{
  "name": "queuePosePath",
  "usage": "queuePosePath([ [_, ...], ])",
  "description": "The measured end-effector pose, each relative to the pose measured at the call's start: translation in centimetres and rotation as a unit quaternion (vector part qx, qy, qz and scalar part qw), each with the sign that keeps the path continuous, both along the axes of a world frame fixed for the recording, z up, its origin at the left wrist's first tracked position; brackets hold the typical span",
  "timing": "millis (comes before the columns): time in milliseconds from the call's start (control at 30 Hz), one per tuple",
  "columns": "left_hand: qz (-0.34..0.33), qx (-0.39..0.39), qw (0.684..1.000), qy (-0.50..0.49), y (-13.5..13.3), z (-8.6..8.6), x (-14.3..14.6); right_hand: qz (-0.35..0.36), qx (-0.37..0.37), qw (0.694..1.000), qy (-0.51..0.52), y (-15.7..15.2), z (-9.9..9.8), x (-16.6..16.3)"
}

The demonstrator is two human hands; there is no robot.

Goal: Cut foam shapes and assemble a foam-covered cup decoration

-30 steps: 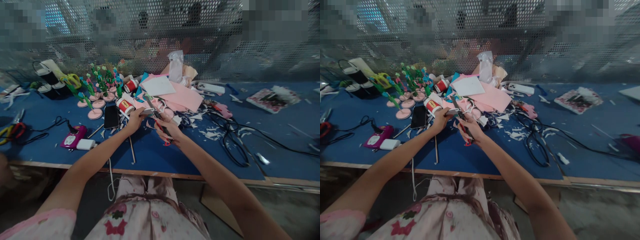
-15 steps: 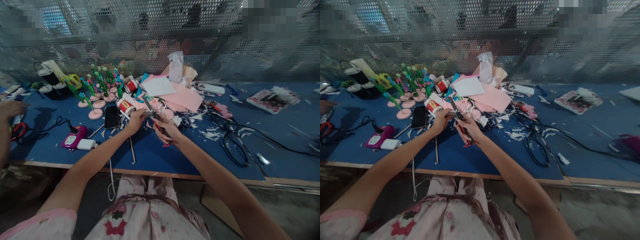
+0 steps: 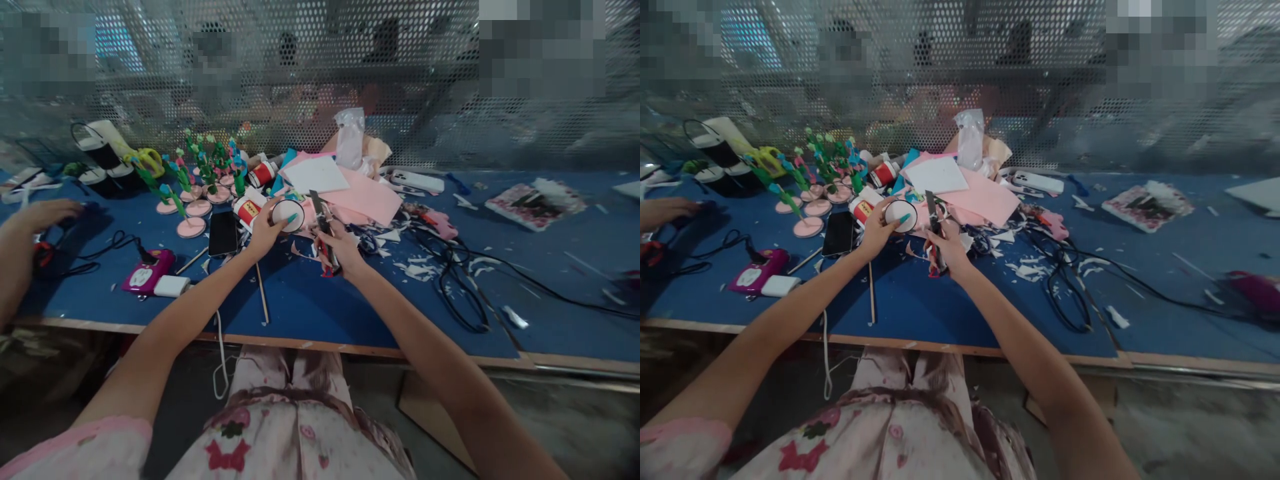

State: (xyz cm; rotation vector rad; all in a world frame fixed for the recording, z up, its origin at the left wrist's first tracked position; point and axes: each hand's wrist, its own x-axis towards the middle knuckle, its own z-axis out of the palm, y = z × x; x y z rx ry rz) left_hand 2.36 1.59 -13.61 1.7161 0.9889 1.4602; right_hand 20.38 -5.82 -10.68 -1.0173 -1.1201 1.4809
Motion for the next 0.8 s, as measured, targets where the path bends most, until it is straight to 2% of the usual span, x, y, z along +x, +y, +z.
queuePosePath([
  [133,-0.013,-0.016,1.000,-0.005,-0.1,0.2,0.1,-0.059,0.048,0.986,-0.146,0.9,-0.6,0.7],
  [300,-0.065,-0.057,0.995,-0.052,-0.2,0.2,0.3,-0.082,0.109,0.929,-0.343,1.5,-0.6,2.2],
  [400,-0.042,-0.116,0.989,-0.081,0.1,-0.1,0.6,-0.098,0.139,0.896,-0.410,1.7,-0.8,2.6],
  [500,-0.020,-0.167,0.980,-0.103,0.1,-0.3,0.8,-0.105,0.168,0.869,-0.453,2.0,-1.3,2.6],
  [600,-0.044,-0.197,0.970,-0.133,-0.4,-0.2,1.0,-0.114,0.190,0.856,-0.467,2.3,-2.0,2.6],
  [800,-0.065,-0.183,0.969,-0.151,-1.2,0.4,1.2,-0.158,0.212,0.849,-0.458,1.8,-1.9,2.2],
])
